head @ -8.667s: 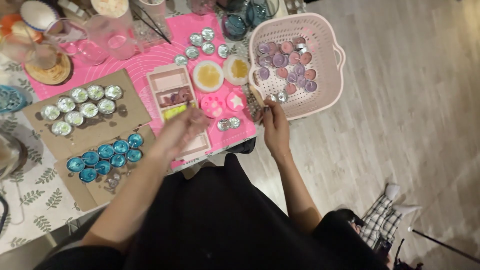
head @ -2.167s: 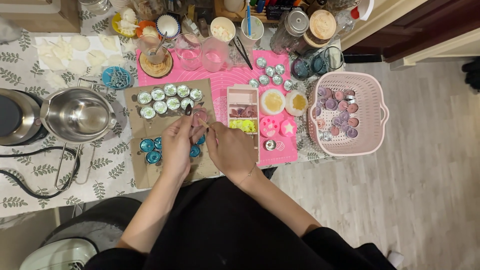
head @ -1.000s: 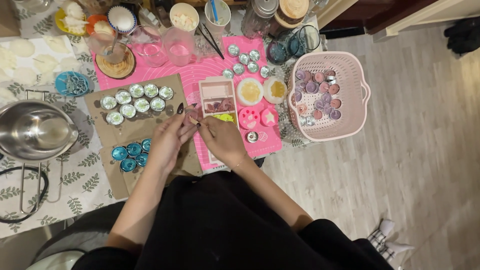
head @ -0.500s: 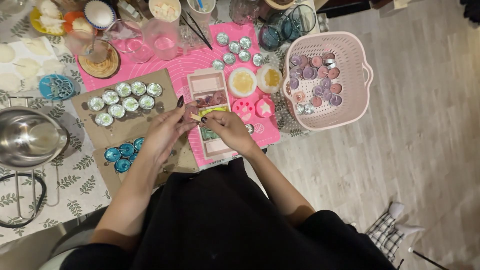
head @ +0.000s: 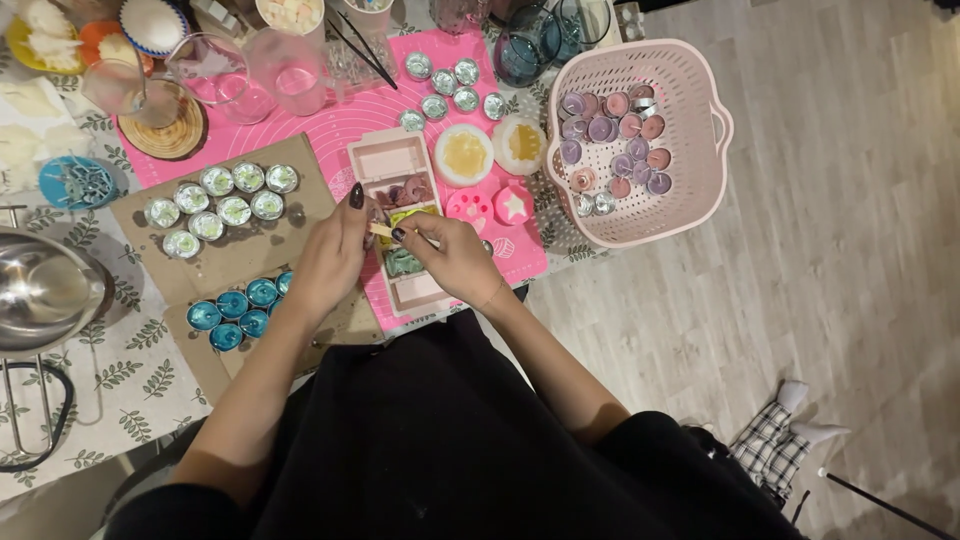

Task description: The recorder is preparing small candles by placing wicks and other components into containers.

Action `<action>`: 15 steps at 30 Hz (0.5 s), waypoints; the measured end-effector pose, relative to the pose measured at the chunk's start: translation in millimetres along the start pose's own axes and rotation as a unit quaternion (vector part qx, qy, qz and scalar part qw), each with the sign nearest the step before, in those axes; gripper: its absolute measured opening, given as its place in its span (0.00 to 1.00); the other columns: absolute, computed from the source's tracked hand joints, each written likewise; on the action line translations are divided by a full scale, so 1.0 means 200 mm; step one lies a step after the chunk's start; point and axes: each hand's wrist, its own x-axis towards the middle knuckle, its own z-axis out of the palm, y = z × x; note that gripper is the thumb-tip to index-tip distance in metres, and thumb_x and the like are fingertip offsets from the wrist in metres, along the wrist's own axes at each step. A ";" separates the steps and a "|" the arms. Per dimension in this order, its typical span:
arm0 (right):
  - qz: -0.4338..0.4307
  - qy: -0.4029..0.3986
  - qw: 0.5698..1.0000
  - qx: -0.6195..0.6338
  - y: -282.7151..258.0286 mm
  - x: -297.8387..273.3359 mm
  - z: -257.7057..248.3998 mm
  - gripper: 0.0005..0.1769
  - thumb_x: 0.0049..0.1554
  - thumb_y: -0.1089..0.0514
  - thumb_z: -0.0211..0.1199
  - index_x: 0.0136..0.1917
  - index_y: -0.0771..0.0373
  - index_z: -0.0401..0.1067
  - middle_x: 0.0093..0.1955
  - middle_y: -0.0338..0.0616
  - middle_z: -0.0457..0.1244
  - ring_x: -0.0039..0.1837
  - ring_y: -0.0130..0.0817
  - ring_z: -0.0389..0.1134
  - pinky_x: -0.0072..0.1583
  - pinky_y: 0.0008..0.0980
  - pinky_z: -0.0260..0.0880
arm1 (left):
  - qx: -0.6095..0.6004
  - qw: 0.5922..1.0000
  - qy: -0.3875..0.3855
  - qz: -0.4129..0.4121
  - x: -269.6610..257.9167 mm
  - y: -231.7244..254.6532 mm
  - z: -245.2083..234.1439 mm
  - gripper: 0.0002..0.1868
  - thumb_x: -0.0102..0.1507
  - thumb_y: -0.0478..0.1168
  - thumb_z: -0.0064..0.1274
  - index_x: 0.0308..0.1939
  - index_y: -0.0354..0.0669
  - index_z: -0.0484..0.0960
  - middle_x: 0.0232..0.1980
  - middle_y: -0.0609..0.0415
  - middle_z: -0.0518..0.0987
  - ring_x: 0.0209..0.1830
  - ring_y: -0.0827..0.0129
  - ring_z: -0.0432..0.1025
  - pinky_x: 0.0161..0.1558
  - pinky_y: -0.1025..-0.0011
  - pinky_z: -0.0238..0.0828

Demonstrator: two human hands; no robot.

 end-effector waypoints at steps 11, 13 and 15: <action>0.019 -0.036 0.979 0.201 0.11 0.02 0.03 0.12 0.67 0.59 0.56 0.57 0.68 0.74 0.48 0.33 0.69 0.50 0.16 0.65 0.54 0.22 0.65 | -0.349 0.935 -0.023 -0.058 0.06 -0.07 0.10 0.28 0.75 0.55 0.28 0.49 0.38 0.78 0.37 0.57 0.75 0.31 0.74 0.63 0.35 0.75 0.62; 0.026 -0.040 0.979 0.196 0.12 0.02 0.03 0.12 0.66 0.58 0.56 0.57 0.67 0.74 0.48 0.33 0.69 0.50 0.16 0.66 0.53 0.21 0.65 | -0.355 0.932 -0.020 -0.071 0.05 -0.07 0.11 0.28 0.75 0.55 0.28 0.49 0.38 0.78 0.39 0.57 0.76 0.32 0.74 0.64 0.36 0.75 0.62; 0.001 -0.050 0.969 0.240 0.14 0.02 0.04 0.12 0.67 0.58 0.56 0.57 0.67 0.74 0.49 0.32 0.69 0.52 0.16 0.66 0.56 0.21 0.66 | -0.461 0.881 -0.034 -0.104 0.05 -0.04 0.10 0.28 0.75 0.55 0.28 0.51 0.36 0.76 0.44 0.55 0.79 0.41 0.74 0.73 0.46 0.74 0.72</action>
